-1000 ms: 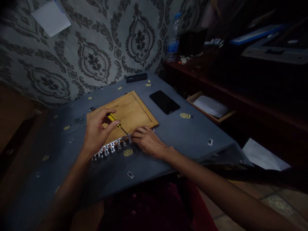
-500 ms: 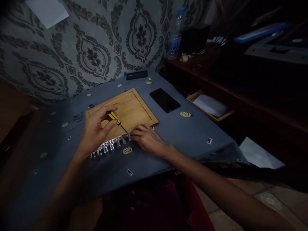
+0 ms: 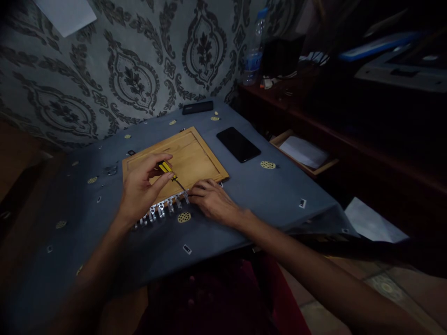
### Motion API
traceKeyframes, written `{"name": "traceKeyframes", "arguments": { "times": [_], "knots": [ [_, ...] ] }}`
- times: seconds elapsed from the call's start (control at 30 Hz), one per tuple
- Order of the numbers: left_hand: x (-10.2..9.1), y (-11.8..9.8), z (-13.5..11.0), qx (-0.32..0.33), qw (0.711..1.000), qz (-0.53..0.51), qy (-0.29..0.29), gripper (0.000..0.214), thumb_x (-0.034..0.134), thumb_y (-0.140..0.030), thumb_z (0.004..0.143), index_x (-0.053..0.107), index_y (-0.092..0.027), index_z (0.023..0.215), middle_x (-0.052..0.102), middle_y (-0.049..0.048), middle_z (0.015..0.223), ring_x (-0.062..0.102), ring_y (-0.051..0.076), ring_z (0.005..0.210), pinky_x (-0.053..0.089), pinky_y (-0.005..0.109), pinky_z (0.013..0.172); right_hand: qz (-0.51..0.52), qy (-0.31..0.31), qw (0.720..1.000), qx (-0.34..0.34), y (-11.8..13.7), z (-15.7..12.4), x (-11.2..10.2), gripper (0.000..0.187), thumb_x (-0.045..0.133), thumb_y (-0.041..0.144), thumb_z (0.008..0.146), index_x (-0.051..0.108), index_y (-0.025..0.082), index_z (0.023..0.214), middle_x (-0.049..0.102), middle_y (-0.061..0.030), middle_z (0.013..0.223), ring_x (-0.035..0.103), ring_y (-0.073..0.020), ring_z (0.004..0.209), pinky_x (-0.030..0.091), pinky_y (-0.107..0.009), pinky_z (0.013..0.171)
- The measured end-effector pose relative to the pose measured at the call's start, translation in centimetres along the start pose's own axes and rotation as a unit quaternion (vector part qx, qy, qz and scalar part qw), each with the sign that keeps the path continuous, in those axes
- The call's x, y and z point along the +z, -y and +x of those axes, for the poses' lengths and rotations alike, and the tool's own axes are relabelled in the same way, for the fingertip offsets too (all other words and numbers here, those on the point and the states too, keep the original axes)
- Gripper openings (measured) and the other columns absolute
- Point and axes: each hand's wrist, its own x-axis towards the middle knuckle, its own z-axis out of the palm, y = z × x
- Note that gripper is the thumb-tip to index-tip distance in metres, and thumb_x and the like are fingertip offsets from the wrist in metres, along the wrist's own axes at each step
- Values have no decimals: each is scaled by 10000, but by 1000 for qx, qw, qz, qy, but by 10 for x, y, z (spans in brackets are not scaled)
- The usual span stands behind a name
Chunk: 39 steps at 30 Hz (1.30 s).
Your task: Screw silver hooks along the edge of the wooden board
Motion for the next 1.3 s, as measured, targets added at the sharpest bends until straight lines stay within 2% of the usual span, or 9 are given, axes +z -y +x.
{"name": "traceKeyframes", "arguments": {
  "times": [0.13, 0.33, 0.47, 0.57, 0.7, 0.87, 1.07, 1.3],
  "knots": [
    [2, -5, -1, 13, 1000, 10, 8, 294, 632, -135, 935, 637, -192, 1223, 718, 61, 1181, 686, 166, 1031, 590, 309, 917, -3, -11, 1000, -8, 1, 0, -1, 306, 511, 85, 954, 739, 185, 1133, 771, -76, 1094, 609, -252, 1046, 452, -435, 915],
    [-1, -4, 0, 5, 1000, 23, 11, 285, 616, -176, 946, 632, -194, 1230, 715, 64, 1182, 691, 176, 1014, 601, 313, 884, -11, -2, 1000, -7, 1, 0, -2, 290, 566, 74, 931, 732, 188, 1141, 770, -71, 1106, 612, -247, 1073, 433, -408, 908],
    [-6, -1, 1, -2, 999, 28, 27, 300, 594, -170, 948, 622, -200, 1244, 705, 71, 1200, 690, 196, 1055, 588, 349, 925, 0, -4, 1000, 2, 1, 0, -1, 305, 523, 100, 962, 735, 227, 1140, 768, -48, 1121, 604, -237, 1071, 431, -416, 918],
    [-9, -2, 1, -1, 998, 38, 45, 314, 564, -153, 957, 606, -200, 1265, 701, 77, 1203, 690, 195, 1039, 578, 361, 928, 4, 0, 1000, 6, 1, -1, 0, 301, 499, 113, 982, 731, 224, 1138, 762, -43, 1131, 596, -232, 1081, 425, -407, 934],
    [-9, -4, 1, 4, 997, 65, 48, 320, 545, -173, 979, 567, -179, 1299, 686, 89, 1221, 687, 183, 988, 578, 347, 898, -2, 4, 1000, -2, 1, -1, -1, 285, 553, 93, 955, 721, 212, 1152, 761, -42, 1130, 593, -234, 1088, 410, -395, 927],
    [-3, -4, 0, -2, 996, 77, 35, 342, 607, -211, 971, 547, -190, 1307, 672, 81, 1242, 680, 155, 900, 594, 311, 840, -8, -1, 1000, -7, 0, -1, -1, 269, 559, 95, 951, 719, 202, 1139, 766, -39, 1127, 596, -239, 1079, 410, -390, 917],
    [-1, -2, -1, 17, 995, 99, 25, 361, 617, -142, 950, 552, -194, 1302, 674, 79, 1242, 684, 187, 1038, 589, 318, 880, 0, -5, 1000, -12, -2, -1, 1, 302, 512, 101, 964, 720, 224, 1146, 767, -39, 1124, 598, -241, 1066, 431, -413, 913],
    [-4, -4, -1, 30, 992, 106, 54, 384, 541, -140, 980, 497, -178, 1359, 657, 108, 1319, 646, 225, 1208, 538, 373, 1025, 8, -6, 1000, -9, -1, -1, -1, 295, 505, 115, 971, 731, 206, 1136, 767, -67, 1119, 600, -250, 1072, 450, -422, 917]
  ]
}}
